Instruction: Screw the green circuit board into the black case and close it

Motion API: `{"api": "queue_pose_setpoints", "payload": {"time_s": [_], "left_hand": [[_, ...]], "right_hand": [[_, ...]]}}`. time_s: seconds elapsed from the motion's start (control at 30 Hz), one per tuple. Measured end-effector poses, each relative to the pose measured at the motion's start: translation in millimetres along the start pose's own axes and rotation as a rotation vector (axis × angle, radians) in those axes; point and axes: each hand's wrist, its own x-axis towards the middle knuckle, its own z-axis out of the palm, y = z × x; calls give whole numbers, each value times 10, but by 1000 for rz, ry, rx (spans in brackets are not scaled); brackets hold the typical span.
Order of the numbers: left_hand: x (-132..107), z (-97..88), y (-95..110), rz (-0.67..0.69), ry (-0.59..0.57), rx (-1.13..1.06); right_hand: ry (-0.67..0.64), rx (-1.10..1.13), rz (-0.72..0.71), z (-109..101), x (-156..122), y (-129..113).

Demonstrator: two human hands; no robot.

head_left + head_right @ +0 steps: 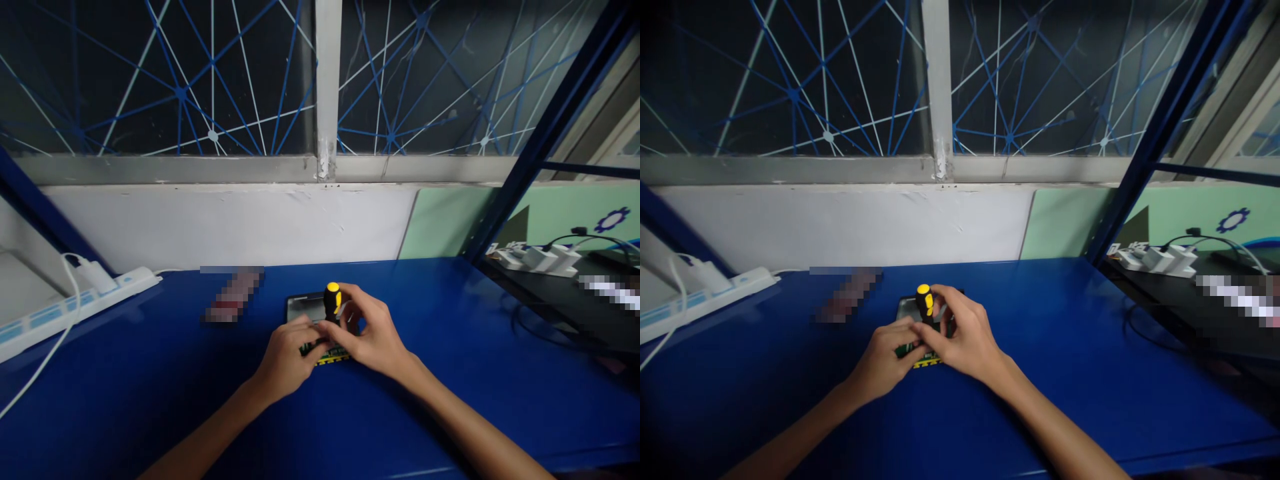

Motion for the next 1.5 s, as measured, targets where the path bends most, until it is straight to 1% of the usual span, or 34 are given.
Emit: {"api": "queue_pose_setpoints", "payload": {"time_s": [0.1,0.2,0.33,0.47,0.63,0.83,1.0,1.07,1.17,1.27,1.5], "left_hand": [[5,-13,16,-5,-15,-31],[10,-25,32,-15,-60,-59],[10,-35,47,1,-94,-62],[20,-35,57,14,-62,-53],[28,-19,36,15,-2,-60],[36,-39,24,10,-39,-59],[45,-54,44,31,-84,-71],[40,-47,35,27,-82,-47],[29,-31,3,20,-45,-17],[20,-18,-28,23,-22,-36],[6,-26,-18,-10,-74,-59]], "right_hand": [[-14,12,-3,-6,-1,-16],[-29,36,1,-11,-13,-22],[-2,32,3,8,-33,2],[31,-1,24,38,-31,17],[15,-6,35,48,-15,-14],[-25,52,12,34,-15,-56],[-8,43,6,39,-23,-37],[-7,47,8,42,-23,-35],[-10,38,11,44,-24,-43],[-10,-14,-2,50,-31,-45],[-19,-53,-39,47,-40,-25]]}}
